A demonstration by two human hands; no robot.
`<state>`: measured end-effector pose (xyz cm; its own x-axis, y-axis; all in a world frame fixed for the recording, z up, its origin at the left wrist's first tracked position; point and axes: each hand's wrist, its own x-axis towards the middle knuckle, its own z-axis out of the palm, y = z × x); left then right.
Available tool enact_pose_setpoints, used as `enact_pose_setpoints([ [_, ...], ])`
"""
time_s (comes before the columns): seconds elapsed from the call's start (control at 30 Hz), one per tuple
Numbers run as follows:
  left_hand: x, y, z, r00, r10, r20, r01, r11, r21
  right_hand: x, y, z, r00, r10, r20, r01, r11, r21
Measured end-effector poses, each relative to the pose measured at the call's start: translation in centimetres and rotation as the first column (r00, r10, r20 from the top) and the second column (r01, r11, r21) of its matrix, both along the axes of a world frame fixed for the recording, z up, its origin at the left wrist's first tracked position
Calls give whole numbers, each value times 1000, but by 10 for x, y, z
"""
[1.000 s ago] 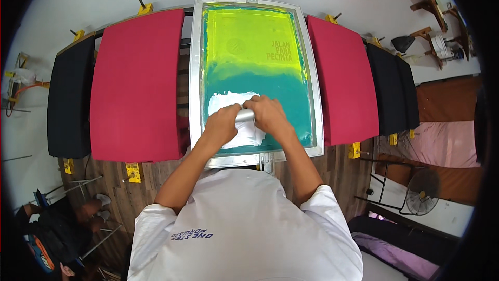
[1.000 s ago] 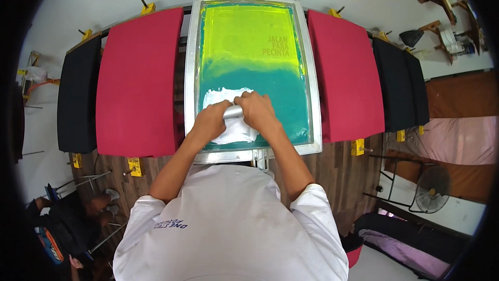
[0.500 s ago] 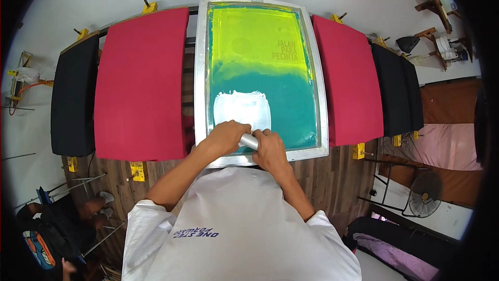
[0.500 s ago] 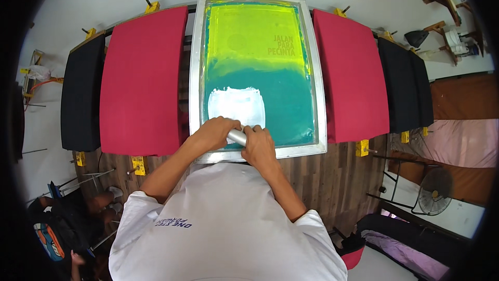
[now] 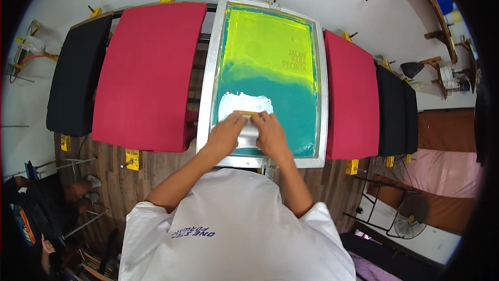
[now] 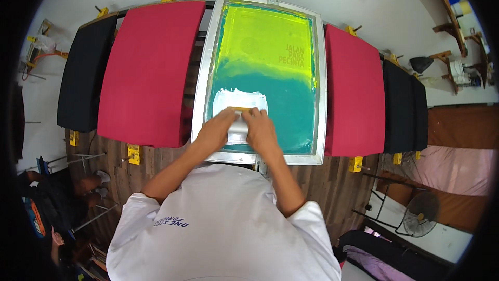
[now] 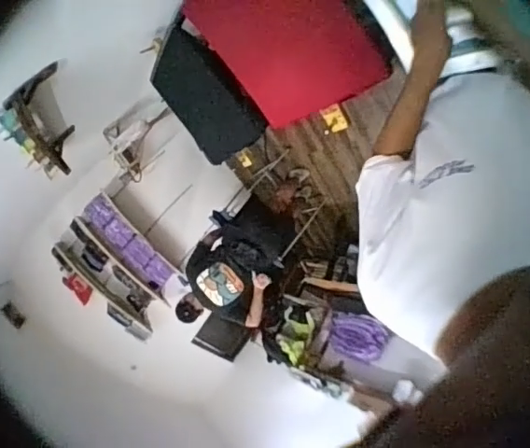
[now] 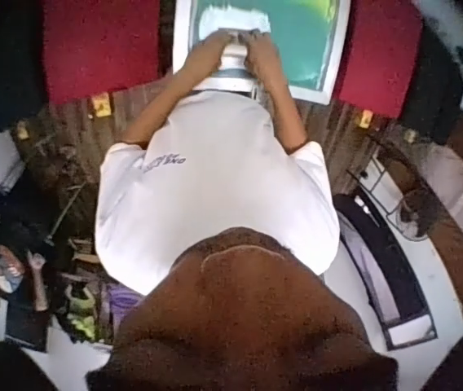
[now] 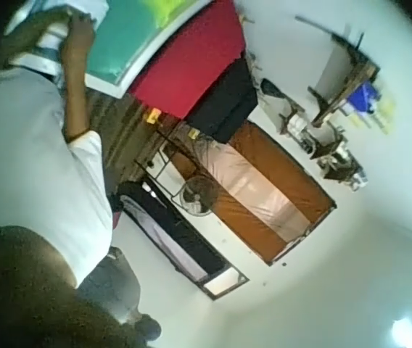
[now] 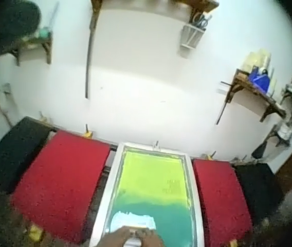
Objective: Applying ink to a screen using a squeegee during the screen printing process.
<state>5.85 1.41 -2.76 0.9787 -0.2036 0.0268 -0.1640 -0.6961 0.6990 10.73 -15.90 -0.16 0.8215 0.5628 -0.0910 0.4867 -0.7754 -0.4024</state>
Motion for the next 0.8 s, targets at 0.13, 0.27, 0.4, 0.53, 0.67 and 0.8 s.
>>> enact_pose_setpoints([
  [0.13, -55, -10, 2, 997, -74, -36, 76, 995, 56, -61, -11, 3, 996, -39, -79, 43, 998, 52],
  [0.27, -56, -6, 25, 968, -80, -237, 70, 996, -52, -65, -14, 19, 982, -23, -185, 31, 999, 40],
  [0.4, -15, 0, 34, 988, -19, -153, 12, 999, -46, -24, -5, 29, 992, -32, -121, 26, 998, -52],
  [0.53, 31, 10, 18, 997, 56, -45, -59, 996, -72, 22, 10, 12, 998, -39, 57, 39, 999, -8],
  [0.67, 24, 12, 4, 999, 44, -21, -46, 995, -85, 15, 10, -8, 998, -34, 54, 32, 999, 40],
  [0.8, -25, 5, -2, 999, -35, 28, 35, 999, 19, -31, 2, -4, 998, -44, -35, 45, 998, 34],
])
